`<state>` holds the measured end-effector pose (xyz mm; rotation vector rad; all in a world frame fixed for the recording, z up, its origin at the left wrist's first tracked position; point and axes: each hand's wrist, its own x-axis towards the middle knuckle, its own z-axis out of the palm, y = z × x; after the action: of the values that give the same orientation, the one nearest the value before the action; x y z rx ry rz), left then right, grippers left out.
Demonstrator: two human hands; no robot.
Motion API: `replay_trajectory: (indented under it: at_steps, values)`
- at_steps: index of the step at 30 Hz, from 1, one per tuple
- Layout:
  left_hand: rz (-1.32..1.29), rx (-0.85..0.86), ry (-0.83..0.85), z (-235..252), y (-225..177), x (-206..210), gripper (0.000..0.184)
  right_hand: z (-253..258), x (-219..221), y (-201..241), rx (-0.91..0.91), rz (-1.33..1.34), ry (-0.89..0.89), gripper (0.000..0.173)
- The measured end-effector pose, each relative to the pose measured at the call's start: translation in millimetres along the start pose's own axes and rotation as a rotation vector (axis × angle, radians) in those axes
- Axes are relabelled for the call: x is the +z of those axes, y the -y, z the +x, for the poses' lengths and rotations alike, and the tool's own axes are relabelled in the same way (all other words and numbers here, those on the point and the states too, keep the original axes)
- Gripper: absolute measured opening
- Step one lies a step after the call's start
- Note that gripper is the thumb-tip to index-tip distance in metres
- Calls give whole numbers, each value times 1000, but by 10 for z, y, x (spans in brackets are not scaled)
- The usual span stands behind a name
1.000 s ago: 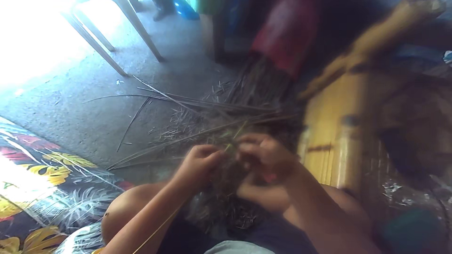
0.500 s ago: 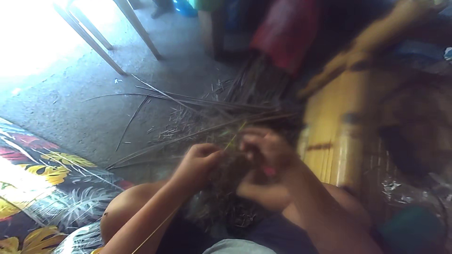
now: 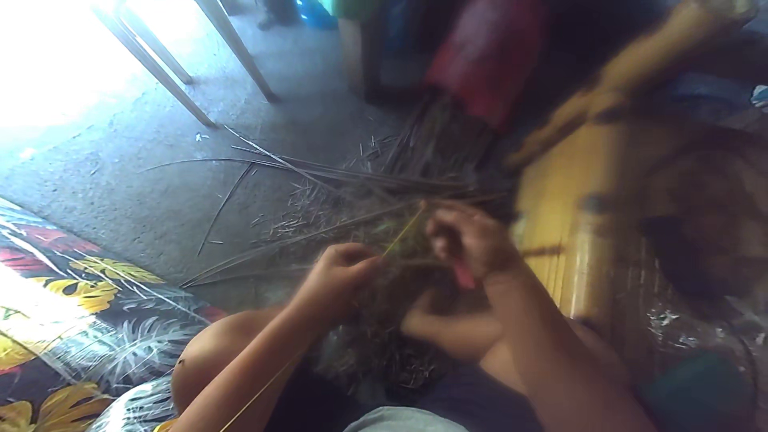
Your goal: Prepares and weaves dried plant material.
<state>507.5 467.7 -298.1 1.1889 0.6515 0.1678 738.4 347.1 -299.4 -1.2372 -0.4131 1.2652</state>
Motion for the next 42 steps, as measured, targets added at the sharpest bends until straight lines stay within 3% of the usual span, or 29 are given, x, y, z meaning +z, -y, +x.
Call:
replay_trajectory:
  at_steps: [3,6,8,15,20,27,32,34,40,42]
  values:
    - [-3,10,-5,11,3,-10,13,0,-32,65,-21,17,-53,35]
    - [-17,-1,-12,0,-6,5,13,-144,181,-81,85,-25,172,33]
    - [-17,-12,-9,-6,1,14,12,-170,265,-172,119,-15,224,29]
    - [2,0,-8,-4,-14,6,13,-17,-43,95,-31,62,-82,35]
    - [-21,-3,-5,2,3,15,12,-159,245,-151,95,42,168,29]
    - [-57,6,35,-2,-34,5,22,-46,133,-84,-1,76,86,30]
    - [-46,13,32,-2,-11,-4,17,-165,246,-161,110,-30,271,27]
    - [-31,-2,41,-15,-30,-3,16,-142,171,-98,80,-35,218,28]
    - [-10,-3,57,-26,-57,0,13,17,-243,236,-152,69,-186,33]
    - [-17,1,38,-13,-44,-13,11,-38,-164,220,-125,18,-167,34]
